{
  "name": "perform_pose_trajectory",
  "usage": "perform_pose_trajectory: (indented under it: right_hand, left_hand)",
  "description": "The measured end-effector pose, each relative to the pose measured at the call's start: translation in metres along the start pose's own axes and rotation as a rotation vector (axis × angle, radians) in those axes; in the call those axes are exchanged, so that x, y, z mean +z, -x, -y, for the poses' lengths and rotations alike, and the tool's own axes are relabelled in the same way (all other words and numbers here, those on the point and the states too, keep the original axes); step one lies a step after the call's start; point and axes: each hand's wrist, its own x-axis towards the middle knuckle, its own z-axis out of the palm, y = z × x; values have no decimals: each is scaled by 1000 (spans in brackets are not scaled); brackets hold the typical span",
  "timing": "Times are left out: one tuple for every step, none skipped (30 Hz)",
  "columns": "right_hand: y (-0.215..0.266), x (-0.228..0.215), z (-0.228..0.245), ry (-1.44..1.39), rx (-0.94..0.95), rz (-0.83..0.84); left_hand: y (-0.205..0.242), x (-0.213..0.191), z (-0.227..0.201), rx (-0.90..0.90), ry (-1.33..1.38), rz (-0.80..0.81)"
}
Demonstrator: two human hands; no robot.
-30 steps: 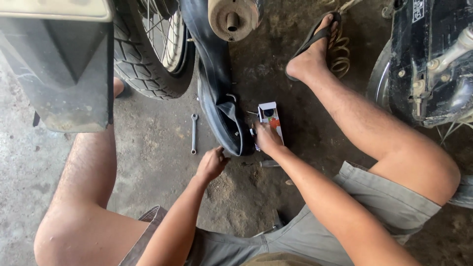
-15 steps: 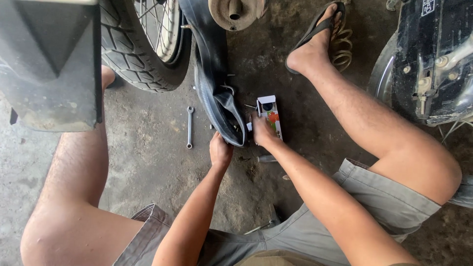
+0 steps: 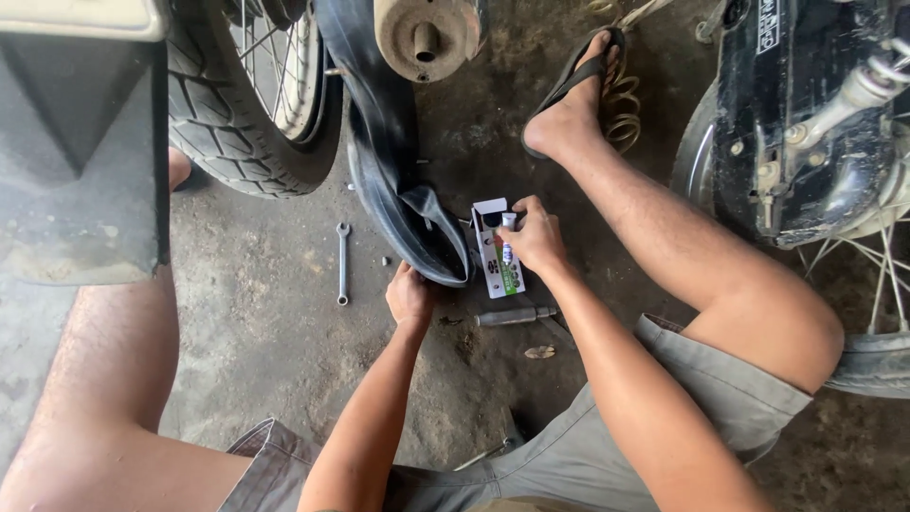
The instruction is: Applying adhesive to a motorcycle inner tube to prepare it for a patch repair.
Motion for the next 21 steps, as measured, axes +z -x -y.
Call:
perform_pose_trajectory:
  right_hand:
    - [-2,-6,2,1,-2,-6]
    - [-4,-12,3,-26,-22,-37]
    - [-5,-16,4,-55,-40,-64]
    - [-2,-21,5,-56,-41,-67]
    - [1,-25,7,-125,-50,-89]
    - [3,-30,10,-195,-60,-111]
    - [14,-39,21,-198,-61,-111]
    - [25,-48,32,-330,-62,-90]
    - [37,-57,42,-460,-62,-65]
    - [48,-59,43,-460,-61,-61]
    - [56,-62,46,-625,10,-6]
    - [64,-65,50,-788,83,52]
    - [73,-65,55,-793,70,63]
    - [81,-66,60,-874,106,79]
    - [93,-67,61,-953,154,90]
    - [101,-64,59,-956,153,96]
    - [106,-60,60,-1016,139,96]
    - [112,-57,60,-1076,124,97]
    - [119,-53,61,-1078,121,99]
    - [126,-50,62,-1085,72,49]
    - [132,-46,64,-1093,19,0]
  left_hand:
    - [-1,3,1,5,4,-1]
    - [-3,6,3,13,-19,3]
    - [-2,9,5,19,-45,7]
    - [6,1,-2,22,-44,7]
    - [12,-9,-9,13,-23,9]
    - [18,-19,-17,3,-1,11]
    - [20,-18,-10,4,-4,9]
    - [21,-18,-4,17,-37,29]
    - [25,-17,4,26,-69,49]
    - [27,-22,9,22,-71,49]
    - [26,-29,12,15,-19,54]
    - [26,-36,16,8,33,59]
    - [30,-54,2,7,32,42]
    - [35,-71,-12,-24,212,53]
    - [44,-86,-25,-55,391,75]
    - [57,-103,-45,-57,388,70]
    - [67,-121,-67,-135,650,104]
    - [77,-139,-88,-211,912,139]
    - [84,-142,-96,-208,913,136]
    - [91,-145,-104,-268,1102,164]
    - [97,-149,-112,-323,1291,190]
